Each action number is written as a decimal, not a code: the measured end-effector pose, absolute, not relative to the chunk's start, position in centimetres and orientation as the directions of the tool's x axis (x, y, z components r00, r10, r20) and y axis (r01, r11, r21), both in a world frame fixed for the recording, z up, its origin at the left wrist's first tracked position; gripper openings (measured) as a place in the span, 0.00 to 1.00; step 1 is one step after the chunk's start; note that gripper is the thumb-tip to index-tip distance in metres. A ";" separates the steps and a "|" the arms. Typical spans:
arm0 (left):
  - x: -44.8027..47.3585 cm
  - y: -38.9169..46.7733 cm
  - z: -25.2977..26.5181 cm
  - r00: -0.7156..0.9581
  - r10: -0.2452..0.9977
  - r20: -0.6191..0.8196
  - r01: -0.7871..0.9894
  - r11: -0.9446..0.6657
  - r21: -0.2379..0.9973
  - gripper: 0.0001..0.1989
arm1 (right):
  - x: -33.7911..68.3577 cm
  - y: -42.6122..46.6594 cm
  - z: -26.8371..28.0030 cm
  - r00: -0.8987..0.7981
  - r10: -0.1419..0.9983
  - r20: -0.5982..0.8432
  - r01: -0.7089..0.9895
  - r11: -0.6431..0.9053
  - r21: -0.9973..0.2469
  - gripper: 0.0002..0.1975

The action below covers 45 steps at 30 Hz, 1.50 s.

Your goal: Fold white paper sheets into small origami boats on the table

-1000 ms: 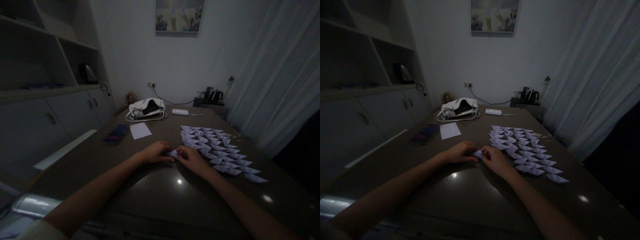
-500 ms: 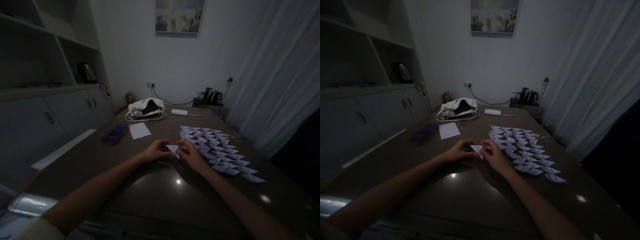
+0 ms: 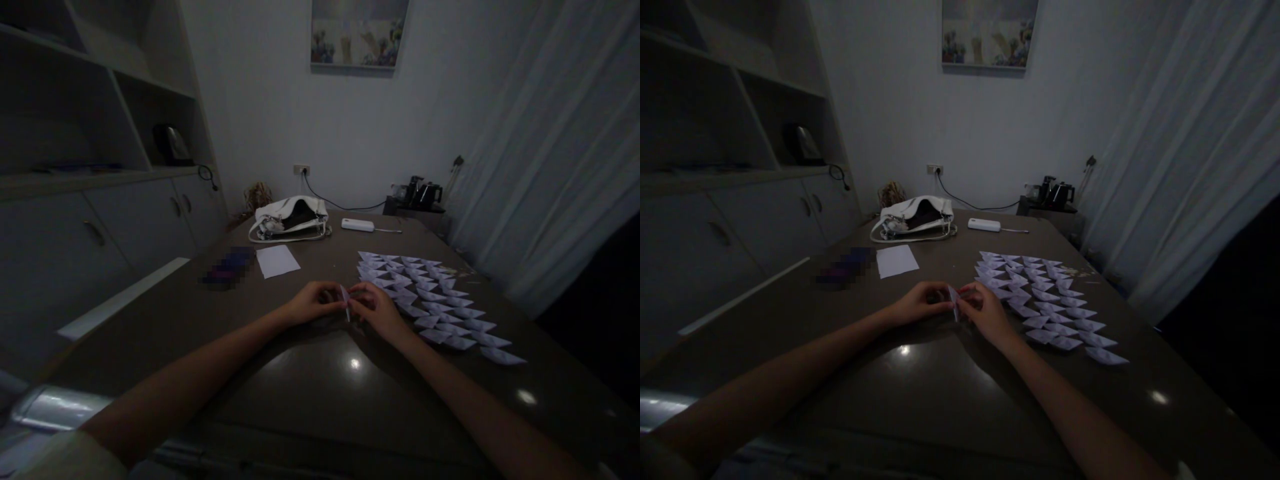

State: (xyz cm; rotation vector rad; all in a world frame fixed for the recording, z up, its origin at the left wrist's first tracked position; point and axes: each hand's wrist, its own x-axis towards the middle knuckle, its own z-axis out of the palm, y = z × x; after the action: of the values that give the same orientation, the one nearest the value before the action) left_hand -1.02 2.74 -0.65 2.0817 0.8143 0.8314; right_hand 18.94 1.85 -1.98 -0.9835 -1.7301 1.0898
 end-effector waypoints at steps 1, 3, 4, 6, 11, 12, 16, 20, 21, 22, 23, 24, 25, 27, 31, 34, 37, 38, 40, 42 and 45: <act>-1.0 2.7 -0.6 0.590 0.752 0.292 0.282 -0.531 0.799 0.18 | 18.9 1.8 -2.0 -0.326 0.914 0.240 0.176 0.308 -0.935 0.15; -1.0 2.7 -0.6 0.587 0.754 0.295 0.293 -0.538 0.790 0.18 | 18.8 1.8 -2.0 -0.320 0.917 0.240 0.179 0.307 -0.935 0.14; -1.0 2.7 -0.6 0.585 0.755 0.297 0.297 -0.540 0.787 0.19 | 18.8 1.7 -2.0 -0.326 0.913 0.246 0.183 0.316 -0.931 0.14; -1.1 2.8 -0.7 0.584 0.755 0.298 0.304 -0.544 0.782 0.19 | 18.7 1.6 -2.0 -0.353 0.901 0.252 0.197 0.335 -0.922 0.14; -1.1 2.8 -1.0 0.588 0.753 0.296 0.324 -0.554 0.767 0.19 | 18.6 1.5 -2.1 -0.356 0.910 0.213 0.229 0.305 -0.924 0.15; -1.1 2.8 -1.1 0.588 0.753 0.296 0.328 -0.556 0.763 0.19 | 18.6 1.5 -2.1 -0.351 0.912 0.211 0.233 0.304 -0.924 0.15; -1.1 2.8 -1.0 0.591 0.748 0.301 0.332 -0.566 0.755 0.18 | 18.5 1.4 -1.9 -0.353 0.913 0.206 0.244 0.302 -0.921 0.14; -1.0 2.8 -0.9 0.587 0.748 0.311 0.325 -0.569 0.755 0.19 | 18.6 1.4 -1.8 -0.357 0.911 0.205 0.245 0.302 -0.921 0.14; -1.0 2.8 -0.9 0.586 0.748 0.311 0.324 -0.568 0.756 0.19 | 18.6 1.4 -1.8 -0.357 0.910 0.209 0.244 0.307 -0.920 0.14; -1.0 2.8 -0.9 0.585 0.749 0.311 0.324 -0.567 0.757 0.19 | 18.6 1.5 -1.8 -0.355 0.910 0.215 0.246 0.313 -0.918 0.14; -1.0 2.8 -0.9 0.584 0.750 0.310 0.324 -0.565 0.759 0.19 | 18.6 1.5 -1.9 -0.352 0.909 0.221 0.249 0.319 -0.914 0.14; -1.0 2.7 -0.9 0.583 0.752 0.309 0.324 -0.563 0.760 0.19 | 18.6 1.5 -1.9 -0.351 0.908 0.227 0.255 0.326 -0.910 0.14; -1.0 2.7 -0.9 0.581 0.753 0.308 0.324 -0.561 0.762 0.19 | 18.6 1.5 -1.8 -0.349 0.908 0.234 0.261 0.334 -0.906 0.14; -1.1 2.7 -0.9 0.578 0.756 0.307 0.326 -0.558 0.763 0.19 | 18.6 1.4 -1.8 -0.345 0.906 0.246 0.268 0.346 -0.899 0.14; -1.2 2.8 -0.9 0.576 0.760 0.300 0.333 -0.553 0.764 0.19 | 18.6 1.4 -1.5 -0.327 0.898 0.295 0.279 0.390 -0.878 0.12; -1.2 2.8 -0.8 0.568 0.768 0.294 0.342 -0.546 0.765 0.20 | 18.7 1.3 -1.3 -0.308 0.893 0.329 0.302 0.420 -0.856 0.10; -1.2 2.8 -0.7 0.567 0.770 0.293 0.345 -0.544 0.765 0.20 | 18.7 1.2 -1.3 -0.309 0.884 0.350 0.317 0.443 -0.839 0.09; -1.2 2.8 -0.7 0.568 0.770 0.292 0.343 -0.544 0.766 0.20 | 18.7 1.1 -1.3 -0.311 0.884 0.350 0.317 0.443 -0.838 0.09; -1.2 2.8 -0.7 0.573 0.767 0.290 0.335 -0.542 0.771 0.19 | 18.8 1.1 -1.4 -0.313 0.885 0.344 0.319 0.439 -0.840 0.09; -1.2 2.9 -0.7 0.576 0.765 0.288 0.323 -0.537 0.779 0.19 | 18.8 1.0 -1.4 -0.319 0.881 0.350 0.320 0.448 -0.835 0.08; -1.2 3.0 -0.8 0.569 0.771 0.286 0.303 -0.519 0.799 0.18 | 18.9 1.1 -1.4 -0.358 0.853 0.381 0.308 0.493 -0.814 0.09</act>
State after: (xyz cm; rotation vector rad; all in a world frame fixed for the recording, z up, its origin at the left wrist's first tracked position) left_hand -1.22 2.95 -0.83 2.0842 0.8552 0.8367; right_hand 18.86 1.06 -1.44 -0.9622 -1.8987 0.8193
